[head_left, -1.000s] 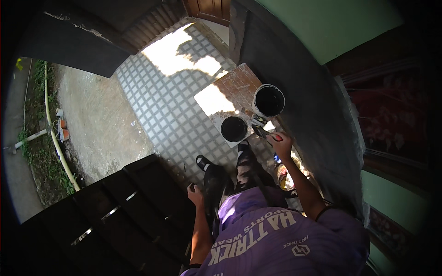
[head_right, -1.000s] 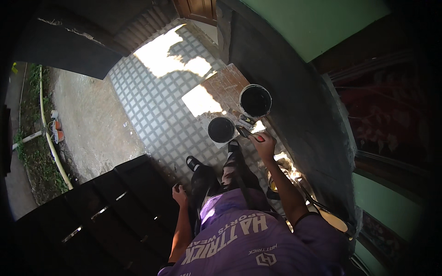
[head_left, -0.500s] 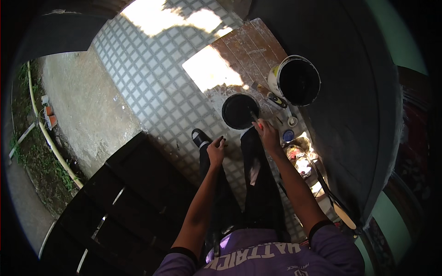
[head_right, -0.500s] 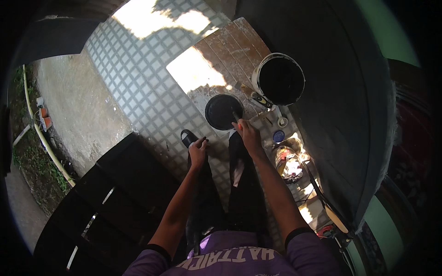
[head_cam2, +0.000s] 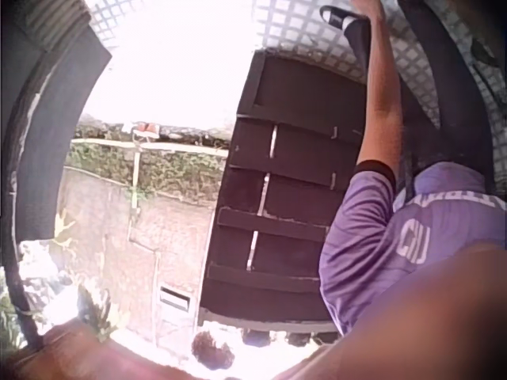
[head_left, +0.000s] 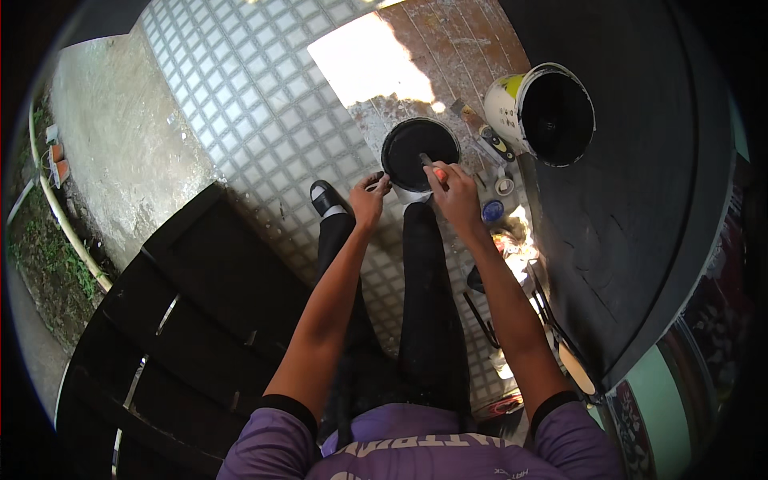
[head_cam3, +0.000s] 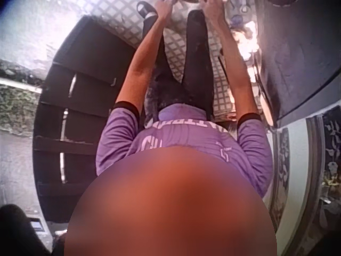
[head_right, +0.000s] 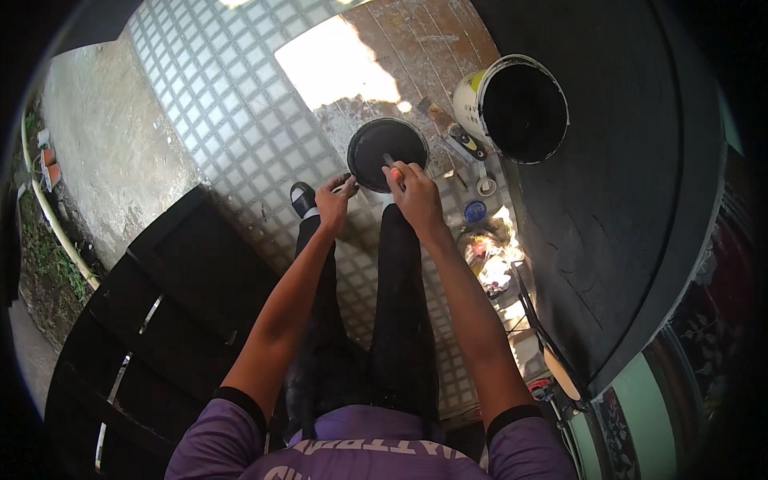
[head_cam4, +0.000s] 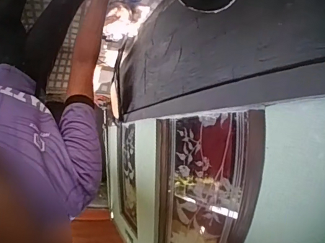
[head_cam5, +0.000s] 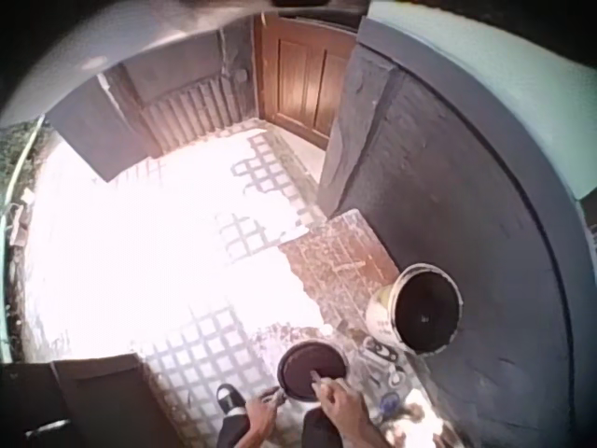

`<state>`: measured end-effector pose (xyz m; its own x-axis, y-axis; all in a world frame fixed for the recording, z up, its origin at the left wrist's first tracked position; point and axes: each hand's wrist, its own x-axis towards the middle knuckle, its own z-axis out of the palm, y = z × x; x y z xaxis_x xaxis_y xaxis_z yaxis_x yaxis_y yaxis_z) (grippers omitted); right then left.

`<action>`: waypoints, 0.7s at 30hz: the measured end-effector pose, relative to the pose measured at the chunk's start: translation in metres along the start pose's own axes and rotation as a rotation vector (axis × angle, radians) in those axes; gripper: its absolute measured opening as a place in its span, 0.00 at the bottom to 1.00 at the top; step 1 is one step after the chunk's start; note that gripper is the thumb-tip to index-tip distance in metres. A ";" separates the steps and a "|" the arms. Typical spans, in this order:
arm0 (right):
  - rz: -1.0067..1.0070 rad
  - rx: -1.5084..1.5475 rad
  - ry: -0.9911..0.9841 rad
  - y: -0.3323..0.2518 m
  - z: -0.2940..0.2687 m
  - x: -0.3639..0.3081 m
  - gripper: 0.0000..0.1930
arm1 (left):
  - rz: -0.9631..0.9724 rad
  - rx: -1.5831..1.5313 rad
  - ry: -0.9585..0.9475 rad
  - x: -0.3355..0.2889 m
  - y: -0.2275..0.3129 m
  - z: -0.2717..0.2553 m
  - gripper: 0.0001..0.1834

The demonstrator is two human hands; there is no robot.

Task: Painting a wooden gate with a dark colored paint using a brush.

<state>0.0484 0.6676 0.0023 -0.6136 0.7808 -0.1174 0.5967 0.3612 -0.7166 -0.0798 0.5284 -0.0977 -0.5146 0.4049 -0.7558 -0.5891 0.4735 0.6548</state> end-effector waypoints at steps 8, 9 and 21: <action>-0.027 -0.377 -0.106 -0.021 0.031 -0.002 0.09 | 0.050 0.082 -0.068 0.010 0.003 -0.009 0.09; -0.029 -0.381 -0.111 -0.027 0.037 -0.005 0.09 | 0.050 0.127 -0.075 0.009 0.004 -0.008 0.09; 0.216 0.052 0.068 -0.006 -0.013 0.042 0.11 | 0.038 0.207 -0.065 0.014 0.004 -0.009 0.10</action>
<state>0.0258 0.7049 0.0105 -0.4374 0.8701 -0.2270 0.6817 0.1563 -0.7147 -0.0950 0.5291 -0.1052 -0.4890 0.4716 -0.7338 -0.4263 0.6048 0.6727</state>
